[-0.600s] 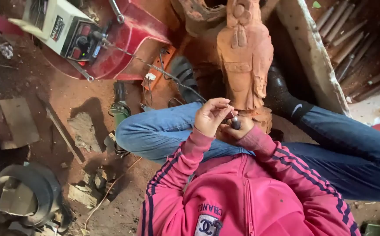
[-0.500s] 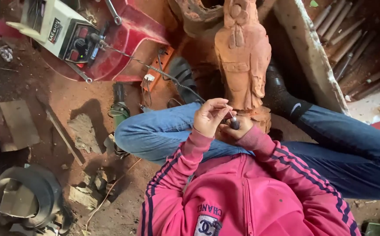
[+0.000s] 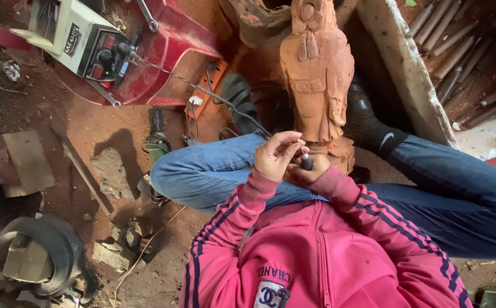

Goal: Using a rotary tool to carve intricate details into a wooden statue.

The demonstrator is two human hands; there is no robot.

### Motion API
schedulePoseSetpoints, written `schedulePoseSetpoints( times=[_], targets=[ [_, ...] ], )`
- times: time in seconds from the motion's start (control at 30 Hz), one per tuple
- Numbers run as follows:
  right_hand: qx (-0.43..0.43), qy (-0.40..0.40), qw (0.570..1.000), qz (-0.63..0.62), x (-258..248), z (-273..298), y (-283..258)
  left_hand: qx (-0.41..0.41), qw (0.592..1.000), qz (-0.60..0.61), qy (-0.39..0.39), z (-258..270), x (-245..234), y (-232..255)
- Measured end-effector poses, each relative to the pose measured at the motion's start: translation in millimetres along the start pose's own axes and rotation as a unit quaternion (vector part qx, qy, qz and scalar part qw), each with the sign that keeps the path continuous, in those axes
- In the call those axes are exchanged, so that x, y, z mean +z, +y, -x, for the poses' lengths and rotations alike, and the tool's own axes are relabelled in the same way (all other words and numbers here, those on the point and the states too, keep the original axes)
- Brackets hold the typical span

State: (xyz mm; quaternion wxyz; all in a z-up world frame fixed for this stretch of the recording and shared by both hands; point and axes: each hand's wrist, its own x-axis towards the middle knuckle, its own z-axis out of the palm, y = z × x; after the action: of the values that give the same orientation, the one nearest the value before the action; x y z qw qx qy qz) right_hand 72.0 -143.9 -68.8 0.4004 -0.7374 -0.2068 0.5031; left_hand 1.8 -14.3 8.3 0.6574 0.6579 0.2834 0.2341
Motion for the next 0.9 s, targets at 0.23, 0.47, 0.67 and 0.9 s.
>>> schedulePoseSetpoints(
  times=[0.23, 0.47, 0.67, 0.9],
  targets=[
    [0.033, 0.009, 0.999, 0.013, 0, -4, 4, 0.009, 0.995, -0.089, -0.032, -1, 0, 15],
    [-0.066, 0.066, 0.984, -0.154, -38, 21, -53, -0.012, 0.994, -0.062, -0.092, 18, -2, -26],
    [-0.216, -0.006, 0.952, -0.215, -55, 18, -53, -0.025, 0.967, -0.167, -0.192, 56, 5, -59],
    [-0.320, -0.149, 0.855, -0.380, -53, 7, -52, -0.236, 0.782, 0.362, -0.449, 52, 1, -121]
  ],
)
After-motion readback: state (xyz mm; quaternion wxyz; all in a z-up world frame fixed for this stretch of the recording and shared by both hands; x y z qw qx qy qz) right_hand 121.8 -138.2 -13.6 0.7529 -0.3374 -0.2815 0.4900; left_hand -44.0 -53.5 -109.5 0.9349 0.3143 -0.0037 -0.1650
